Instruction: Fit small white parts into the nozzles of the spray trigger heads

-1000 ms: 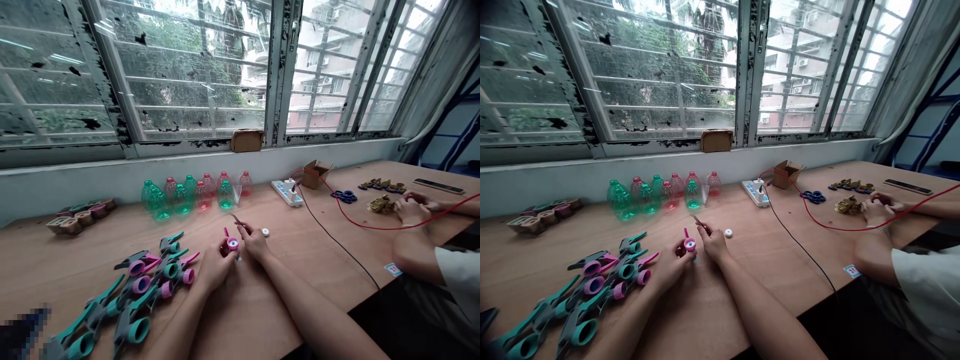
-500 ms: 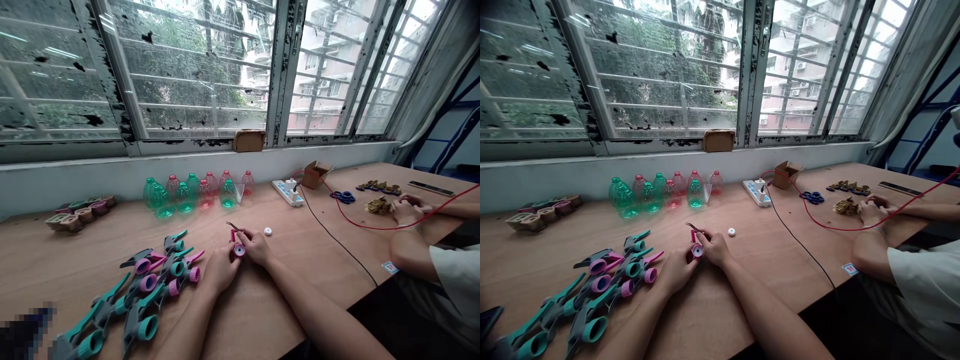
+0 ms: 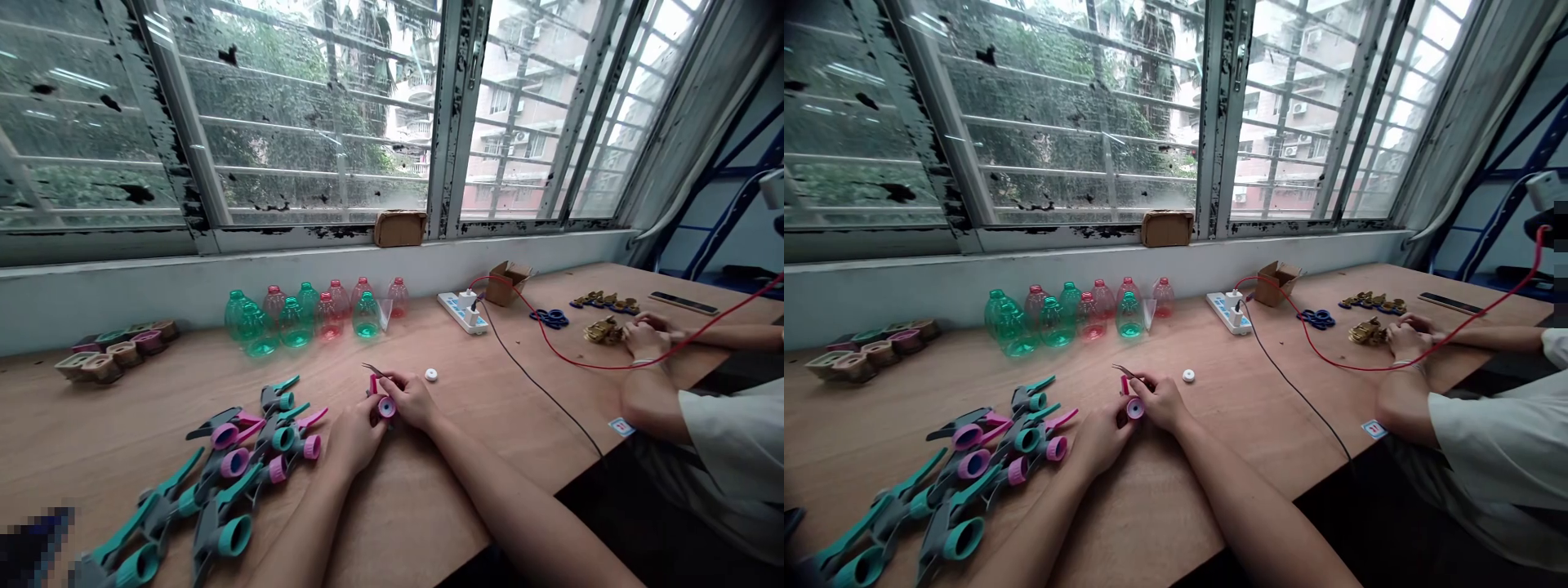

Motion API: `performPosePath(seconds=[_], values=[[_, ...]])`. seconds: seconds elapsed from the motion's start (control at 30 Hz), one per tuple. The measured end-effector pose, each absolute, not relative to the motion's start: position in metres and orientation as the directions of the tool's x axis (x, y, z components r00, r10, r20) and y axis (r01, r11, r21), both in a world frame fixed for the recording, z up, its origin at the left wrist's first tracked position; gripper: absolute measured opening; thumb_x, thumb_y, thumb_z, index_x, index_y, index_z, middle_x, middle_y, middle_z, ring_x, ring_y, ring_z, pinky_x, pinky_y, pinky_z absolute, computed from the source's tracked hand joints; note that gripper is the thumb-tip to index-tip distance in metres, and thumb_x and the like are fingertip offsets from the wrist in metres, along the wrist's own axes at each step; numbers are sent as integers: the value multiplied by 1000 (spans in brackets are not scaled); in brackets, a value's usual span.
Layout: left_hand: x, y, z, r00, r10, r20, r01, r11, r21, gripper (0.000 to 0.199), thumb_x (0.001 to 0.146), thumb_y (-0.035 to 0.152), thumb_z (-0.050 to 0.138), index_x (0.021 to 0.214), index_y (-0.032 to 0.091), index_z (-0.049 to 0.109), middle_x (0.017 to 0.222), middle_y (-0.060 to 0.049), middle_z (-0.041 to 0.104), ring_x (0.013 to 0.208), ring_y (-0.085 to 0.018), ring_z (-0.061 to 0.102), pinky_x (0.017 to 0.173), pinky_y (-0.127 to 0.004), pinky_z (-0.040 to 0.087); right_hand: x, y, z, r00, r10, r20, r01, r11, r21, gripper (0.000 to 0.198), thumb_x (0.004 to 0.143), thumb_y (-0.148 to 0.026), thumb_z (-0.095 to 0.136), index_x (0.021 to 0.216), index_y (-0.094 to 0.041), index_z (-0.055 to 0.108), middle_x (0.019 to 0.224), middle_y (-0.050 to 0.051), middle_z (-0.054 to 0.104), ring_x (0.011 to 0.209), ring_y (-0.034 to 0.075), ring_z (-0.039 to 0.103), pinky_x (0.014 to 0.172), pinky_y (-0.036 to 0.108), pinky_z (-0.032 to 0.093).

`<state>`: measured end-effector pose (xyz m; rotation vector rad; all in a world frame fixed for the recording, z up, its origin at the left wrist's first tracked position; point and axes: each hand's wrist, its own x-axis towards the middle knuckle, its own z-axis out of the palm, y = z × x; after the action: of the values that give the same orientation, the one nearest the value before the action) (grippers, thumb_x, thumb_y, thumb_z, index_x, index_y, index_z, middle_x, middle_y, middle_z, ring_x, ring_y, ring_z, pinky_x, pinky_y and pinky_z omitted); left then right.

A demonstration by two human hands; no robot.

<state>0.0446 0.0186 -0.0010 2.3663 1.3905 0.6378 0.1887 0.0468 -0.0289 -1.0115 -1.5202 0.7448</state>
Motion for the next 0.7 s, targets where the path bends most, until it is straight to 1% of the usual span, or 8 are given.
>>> performPosePath(seconds=[0.13, 0.2, 0.23, 0.3, 0.4, 0.5, 0.57, 0.7], values=[[43, 15, 2, 398, 897, 190, 776, -440, 452, 23, 83, 28, 52, 102, 27, 65, 93, -5, 71, 82, -21, 63, 63, -25, 34, 201, 40, -15, 6, 912, 410, 271, 393, -879, 41, 86, -45, 49, 99, -13, 71, 61, 0, 62, 55, 12, 53, 53, 21, 40], [42, 13, 3, 404, 896, 182, 780, -442, 442, 24, 84, 31, 51, 103, 28, 65, 93, -4, 71, 83, -22, 62, 63, -25, 34, 215, 31, -2, -34, 908, 418, 376, 399, -836, 40, 87, -44, 49, 95, -13, 72, 63, 1, 63, 56, 12, 52, 53, 21, 38], [41, 13, 4, 415, 891, 185, 774, -452, 444, 24, 84, 32, 51, 103, 28, 65, 92, -4, 71, 83, -22, 62, 63, -25, 34, 223, 24, 5, -93, 899, 428, 459, 420, -783, 38, 87, -43, 50, 91, -14, 73, 64, 1, 64, 57, 12, 52, 53, 21, 36], [41, 12, 4, 437, 877, 200, 750, -479, 456, 24, 84, 33, 50, 103, 29, 65, 93, -3, 71, 84, -21, 62, 63, -25, 34, 239, 10, 20, -292, 866, 406, 648, 491, -583, 34, 88, -40, 50, 80, -17, 73, 64, 1, 64, 58, 11, 51, 56, 23, 33], [41, 13, 5, 445, 868, 219, 728, -493, 477, 23, 84, 33, 50, 102, 30, 65, 96, -3, 71, 84, -21, 62, 64, -24, 34, 254, -8, 37, -376, 865, 333, 829, 474, -295, 33, 90, -37, 49, 75, -20, 73, 66, 2, 66, 64, 13, 54, 58, 24, 30], [41, 14, 5, 442, 874, 202, 733, -481, 481, 22, 84, 33, 50, 99, 28, 65, 94, -3, 71, 82, -20, 62, 62, -24, 33, 252, -19, 48, -399, 888, 226, 901, 426, -85, 32, 90, -36, 48, 77, -22, 73, 76, 4, 69, 71, 15, 58, 60, 24, 30], [41, 14, 5, 437, 880, 189, 741, -471, 478, 22, 84, 33, 50, 99, 28, 65, 93, -3, 70, 81, -20, 62, 61, -24, 33, 245, -22, 56, -403, 900, 164, 914, 405, 26, 32, 90, -35, 47, 77, -22, 73, 81, 6, 70, 74, 17, 60, 61, 25, 32], [41, 13, 6, 429, 884, 184, 751, -463, 471, 23, 83, 33, 51, 102, 29, 64, 96, -3, 70, 84, -21, 62, 62, -24, 32, 229, -25, 73, -391, 916, 85, 911, 373, 174, 33, 89, -32, 45, 78, -18, 73, 83, 11, 70, 72, 20, 63, 60, 27, 37]])
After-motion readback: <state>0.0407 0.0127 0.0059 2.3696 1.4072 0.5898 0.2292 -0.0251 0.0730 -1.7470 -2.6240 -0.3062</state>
